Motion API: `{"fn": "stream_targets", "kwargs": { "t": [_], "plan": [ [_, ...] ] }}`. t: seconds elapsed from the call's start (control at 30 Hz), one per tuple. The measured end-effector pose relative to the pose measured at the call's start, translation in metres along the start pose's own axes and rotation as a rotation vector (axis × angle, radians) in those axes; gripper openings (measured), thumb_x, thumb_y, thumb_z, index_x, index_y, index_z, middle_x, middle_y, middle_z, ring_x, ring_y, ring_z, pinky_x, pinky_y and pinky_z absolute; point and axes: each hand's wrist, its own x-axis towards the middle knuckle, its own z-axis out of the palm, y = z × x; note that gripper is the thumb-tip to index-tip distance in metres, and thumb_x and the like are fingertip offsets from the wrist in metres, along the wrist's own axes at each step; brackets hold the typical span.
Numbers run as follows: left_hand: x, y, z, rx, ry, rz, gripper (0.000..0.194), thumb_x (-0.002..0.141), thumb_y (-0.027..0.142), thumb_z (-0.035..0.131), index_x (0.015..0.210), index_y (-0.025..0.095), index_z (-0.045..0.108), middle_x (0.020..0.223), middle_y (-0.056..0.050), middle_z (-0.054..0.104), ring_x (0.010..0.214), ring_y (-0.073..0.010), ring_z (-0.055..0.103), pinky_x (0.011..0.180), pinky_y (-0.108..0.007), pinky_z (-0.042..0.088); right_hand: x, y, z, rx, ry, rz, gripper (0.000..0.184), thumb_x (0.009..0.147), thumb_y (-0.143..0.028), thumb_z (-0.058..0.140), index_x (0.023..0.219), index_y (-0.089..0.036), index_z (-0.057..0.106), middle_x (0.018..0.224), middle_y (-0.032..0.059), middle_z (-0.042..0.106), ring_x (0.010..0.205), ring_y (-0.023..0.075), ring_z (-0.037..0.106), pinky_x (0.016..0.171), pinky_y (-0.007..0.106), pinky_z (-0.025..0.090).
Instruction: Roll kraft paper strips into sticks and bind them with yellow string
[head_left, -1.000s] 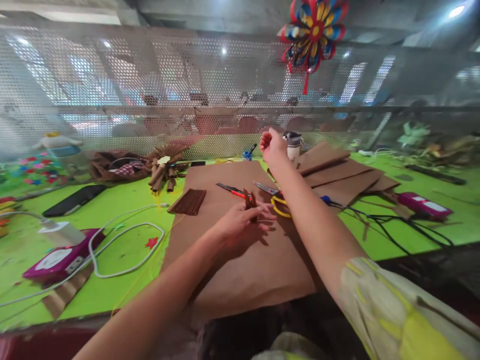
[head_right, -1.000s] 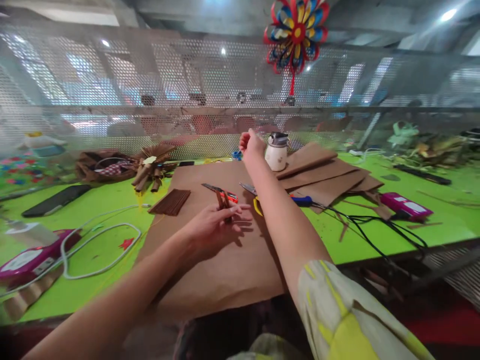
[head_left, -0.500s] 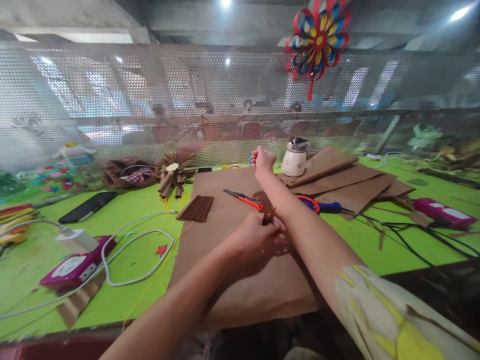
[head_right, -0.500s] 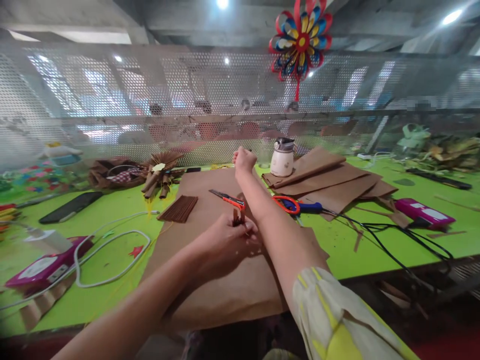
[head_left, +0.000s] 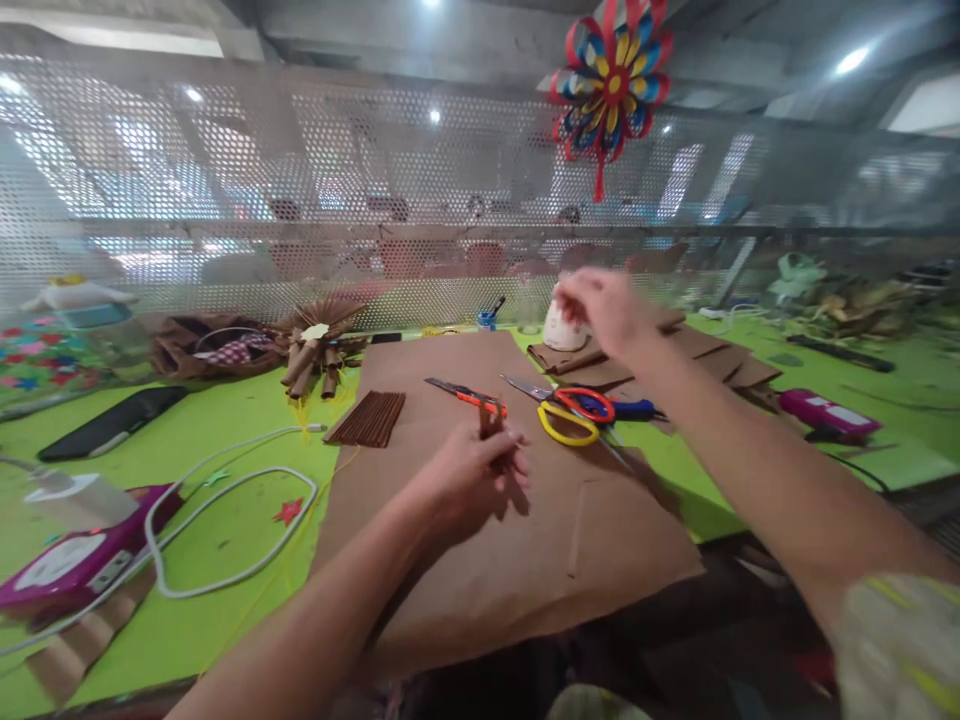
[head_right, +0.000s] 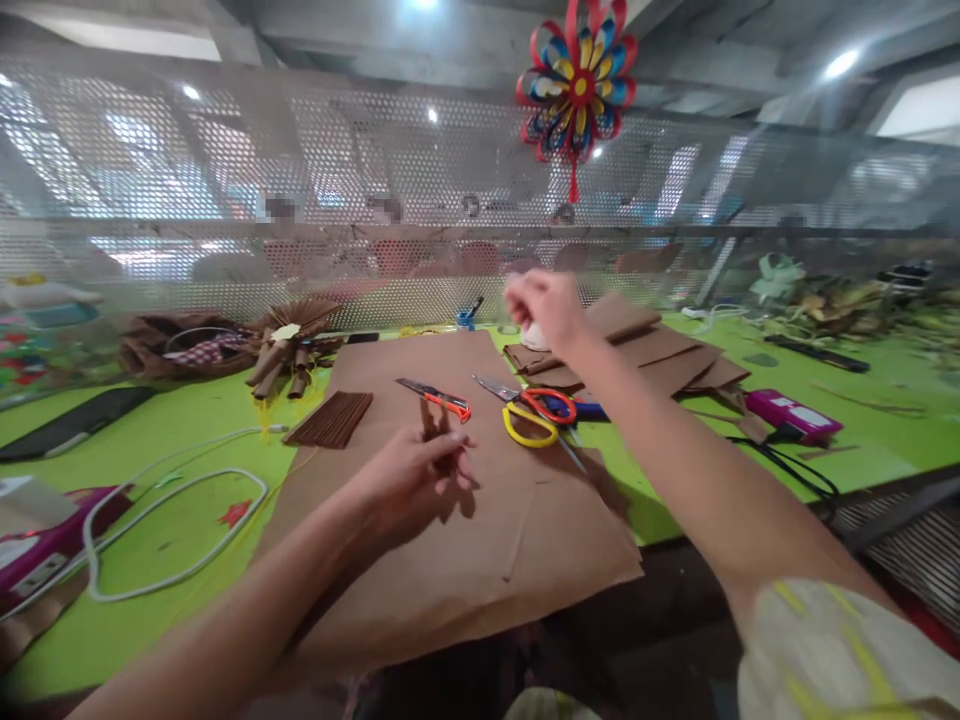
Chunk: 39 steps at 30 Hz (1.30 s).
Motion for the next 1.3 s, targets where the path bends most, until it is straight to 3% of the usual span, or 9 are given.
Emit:
{"fn": "stream_targets", "kwargs": {
  "t": [0.13, 0.23, 0.37, 0.5, 0.63, 0.7, 0.9, 1.17, 1.3],
  "plan": [
    [0.005, 0.005, -0.011, -0.074, 0.257, 0.071, 0.013, 0.078, 0.021, 0.058, 0.078, 0.009, 0.059, 0.052, -0.001, 0.056, 0.038, -0.0053, 0.047, 0.037, -0.015, 0.029, -0.103, -0.004, 0.002, -0.469, -0.897, -0.215, 0.012, 0.079, -0.022, 0.057, 0.083, -0.018, 0.068, 0.084, 0.005, 0.065, 0.083, 0.017, 0.058, 0.078, 0.031, 0.045],
    [0.008, 0.003, -0.012, -0.13, 0.299, 0.049, 0.01, 0.077, 0.02, 0.057, 0.078, 0.01, 0.058, 0.052, 0.001, 0.054, 0.036, -0.0041, 0.042, 0.037, -0.016, 0.028, -0.161, -0.017, -0.006, -0.609, -1.06, -0.209, 0.019, 0.08, -0.027, 0.058, 0.095, -0.017, 0.065, 0.108, 0.0098, 0.061, 0.103, 0.0219, 0.051, 0.088, 0.035, 0.041],
    [0.011, -0.005, -0.012, -0.063, 0.251, 0.004, 0.012, 0.078, 0.022, 0.057, 0.081, 0.01, 0.057, 0.055, 0.001, 0.054, 0.038, -0.0054, 0.043, 0.04, -0.018, 0.033, -0.198, -0.038, -0.033, -0.659, -0.974, -0.148, 0.019, 0.08, -0.032, 0.062, 0.092, -0.017, 0.063, 0.109, 0.0093, 0.059, 0.103, 0.0219, 0.049, 0.085, 0.034, 0.04],
    [0.015, -0.01, -0.015, 0.042, 0.245, -0.018, 0.015, 0.078, 0.023, 0.057, 0.081, 0.009, 0.057, 0.056, -0.001, 0.054, 0.046, -0.0082, 0.05, 0.04, -0.017, 0.031, -0.192, -0.035, -0.069, -0.737, -0.807, -0.094, 0.023, 0.085, -0.031, 0.055, 0.067, -0.017, 0.058, 0.068, 0.0032, 0.058, 0.068, 0.0152, 0.052, 0.066, 0.028, 0.039],
    [0.015, -0.01, -0.015, 0.104, 0.246, -0.034, 0.016, 0.078, 0.025, 0.057, 0.082, 0.01, 0.056, 0.057, -0.001, 0.055, 0.047, -0.0091, 0.053, 0.04, -0.018, 0.031, -0.144, 0.008, -0.093, -1.05, -0.514, -0.066, 0.017, 0.087, -0.019, 0.046, 0.085, -0.015, 0.062, 0.09, 0.0099, 0.062, 0.087, 0.0203, 0.055, 0.08, 0.032, 0.04],
    [0.014, -0.009, -0.014, 0.121, 0.251, -0.035, 0.016, 0.078, 0.025, 0.057, 0.082, 0.01, 0.056, 0.057, 0.0, 0.055, 0.046, -0.0085, 0.051, 0.04, -0.018, 0.031, -0.12, 0.036, -0.096, -1.17, -0.511, -0.028, 0.027, 0.078, -0.011, 0.052, 0.103, -0.014, 0.061, 0.11, 0.014, 0.059, 0.105, 0.0257, 0.049, 0.088, 0.036, 0.037],
    [0.013, -0.009, -0.013, 0.17, 0.235, -0.052, 0.018, 0.079, 0.028, 0.058, 0.083, 0.01, 0.056, 0.058, 0.0, 0.055, 0.047, -0.0082, 0.051, 0.041, -0.018, 0.032, -0.092, 0.081, -0.087, -1.175, -0.607, 0.035, 0.038, 0.071, -0.006, 0.053, 0.107, -0.014, 0.061, 0.104, 0.0134, 0.061, 0.1, 0.0251, 0.054, 0.086, 0.033, 0.039],
    [0.012, -0.006, -0.011, 0.18, 0.223, -0.073, 0.016, 0.079, 0.027, 0.058, 0.08, 0.012, 0.054, 0.056, 0.0, 0.055, 0.044, -0.0083, 0.05, 0.04, -0.018, 0.034, -0.082, 0.042, -0.166, -1.039, -0.692, 0.148, 0.029, 0.069, -0.014, 0.056, 0.096, -0.018, 0.066, 0.092, 0.0063, 0.064, 0.085, 0.0222, 0.058, 0.076, 0.029, 0.042],
    [0.015, -0.008, -0.014, 0.165, 0.21, -0.072, 0.018, 0.078, 0.029, 0.059, 0.08, 0.012, 0.055, 0.056, 0.0, 0.055, 0.045, -0.0091, 0.051, 0.039, -0.018, 0.033, -0.1, 0.031, -0.196, -0.346, -0.463, 0.453, 0.03, 0.074, -0.026, 0.057, 0.101, -0.015, 0.062, 0.079, 0.0046, 0.064, 0.073, 0.0199, 0.059, 0.071, 0.032, 0.045]
  ]
}}
